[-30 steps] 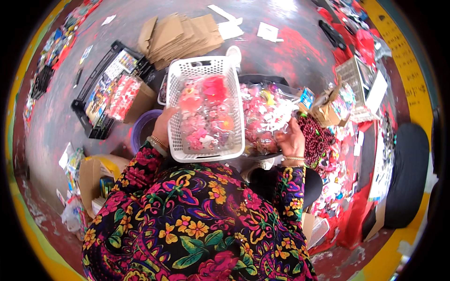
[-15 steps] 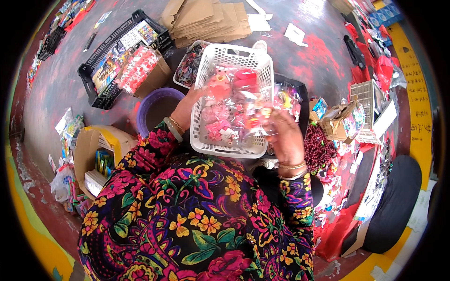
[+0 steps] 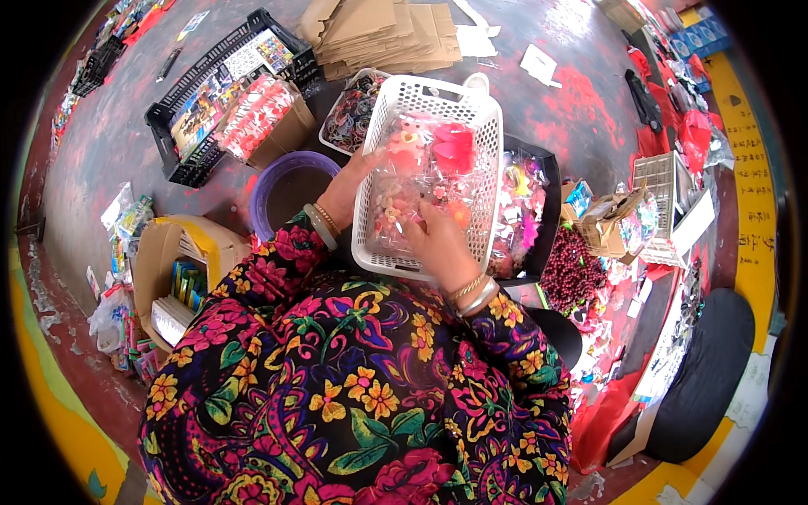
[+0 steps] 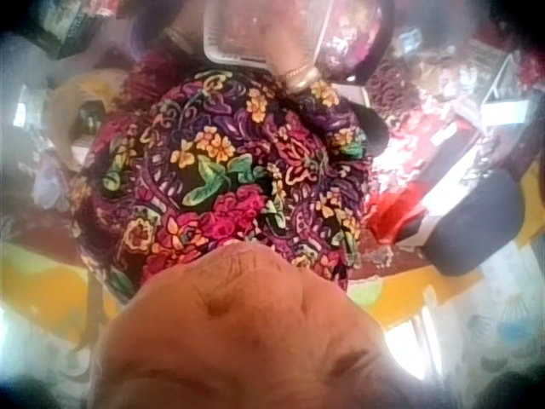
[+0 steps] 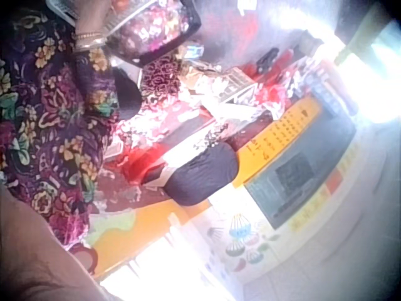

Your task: The person sits on the floor and sorts small decorative items, including red ornaments and beads, from a black bag into a white plastic basket. They use a cloth to wipe the items before placing them in the basket.

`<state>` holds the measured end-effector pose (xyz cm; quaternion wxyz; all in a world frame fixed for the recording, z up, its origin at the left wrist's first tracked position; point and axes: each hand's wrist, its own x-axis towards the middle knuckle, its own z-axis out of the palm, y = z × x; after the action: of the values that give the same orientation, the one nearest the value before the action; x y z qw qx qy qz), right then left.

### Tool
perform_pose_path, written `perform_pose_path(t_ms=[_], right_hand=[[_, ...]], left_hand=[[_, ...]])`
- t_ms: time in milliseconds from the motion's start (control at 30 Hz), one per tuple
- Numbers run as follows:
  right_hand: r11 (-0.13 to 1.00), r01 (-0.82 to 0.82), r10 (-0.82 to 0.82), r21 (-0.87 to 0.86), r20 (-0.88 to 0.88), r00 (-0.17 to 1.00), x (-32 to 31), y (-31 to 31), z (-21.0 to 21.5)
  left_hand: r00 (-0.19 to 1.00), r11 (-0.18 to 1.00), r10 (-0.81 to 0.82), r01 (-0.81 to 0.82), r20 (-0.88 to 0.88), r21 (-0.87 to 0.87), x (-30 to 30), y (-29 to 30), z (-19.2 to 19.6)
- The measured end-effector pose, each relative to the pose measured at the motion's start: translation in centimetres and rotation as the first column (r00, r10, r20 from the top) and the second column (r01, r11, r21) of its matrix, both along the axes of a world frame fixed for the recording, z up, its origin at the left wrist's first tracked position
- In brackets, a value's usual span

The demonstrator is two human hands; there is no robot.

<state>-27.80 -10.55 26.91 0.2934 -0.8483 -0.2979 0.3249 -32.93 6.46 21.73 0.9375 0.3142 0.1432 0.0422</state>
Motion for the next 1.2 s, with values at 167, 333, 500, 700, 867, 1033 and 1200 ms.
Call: perform_pose_path(t_ms=[167, 333, 500, 700, 867, 1033, 1200], right_hand=[[0.975, -0.215, 0.205, -0.061, 0.632, 0.748, 0.4, -0.8, 4.2], [0.886, -0.445, 0.392, -0.133, 0.727, 0.563, 0.7, -0.7, -0.3], [0.856, -0.488, 0.491, -0.172, 0.566, 0.662, 0.9, 0.7, -2.4], [0.856, -0.482, 0.497, -0.186, 0.55, 0.671, 0.9, 1.6, -3.6], [0.861, -0.487, 0.481, -0.145, 0.543, 0.689, 1.2, 1.4, -2.7], [0.899, -0.438, 0.322, 0.023, 0.643, 0.695, 0.7, 0.9, 1.7], [0.758, -0.472, 0.028, 0.451, 0.7, 0.714, 2.1, -2.1, 5.0]], left_hand=[[0.999, 0.999, 0.044, -0.044, -0.007, -0.004, -0.3, -0.1, 0.4], [0.998, 1.0, 0.01, -0.008, -0.059, 0.022, -0.1, -0.2, 0.3], [0.995, 0.982, 0.032, -0.013, -0.096, 0.189, -0.3, 0.5, -1.4], [0.997, 0.963, 0.016, 0.003, -0.069, 0.27, -0.4, 1.0, -2.7], [0.996, 0.854, 0.078, -0.041, -0.049, 0.519, -0.2, 0.6, -4.6], [0.994, 0.988, -0.089, 0.08, -0.068, -0.129, -0.5, 0.3, -0.2], [0.996, 0.98, -0.079, 0.071, -0.038, -0.187, -0.1, -1.3, 2.5]])
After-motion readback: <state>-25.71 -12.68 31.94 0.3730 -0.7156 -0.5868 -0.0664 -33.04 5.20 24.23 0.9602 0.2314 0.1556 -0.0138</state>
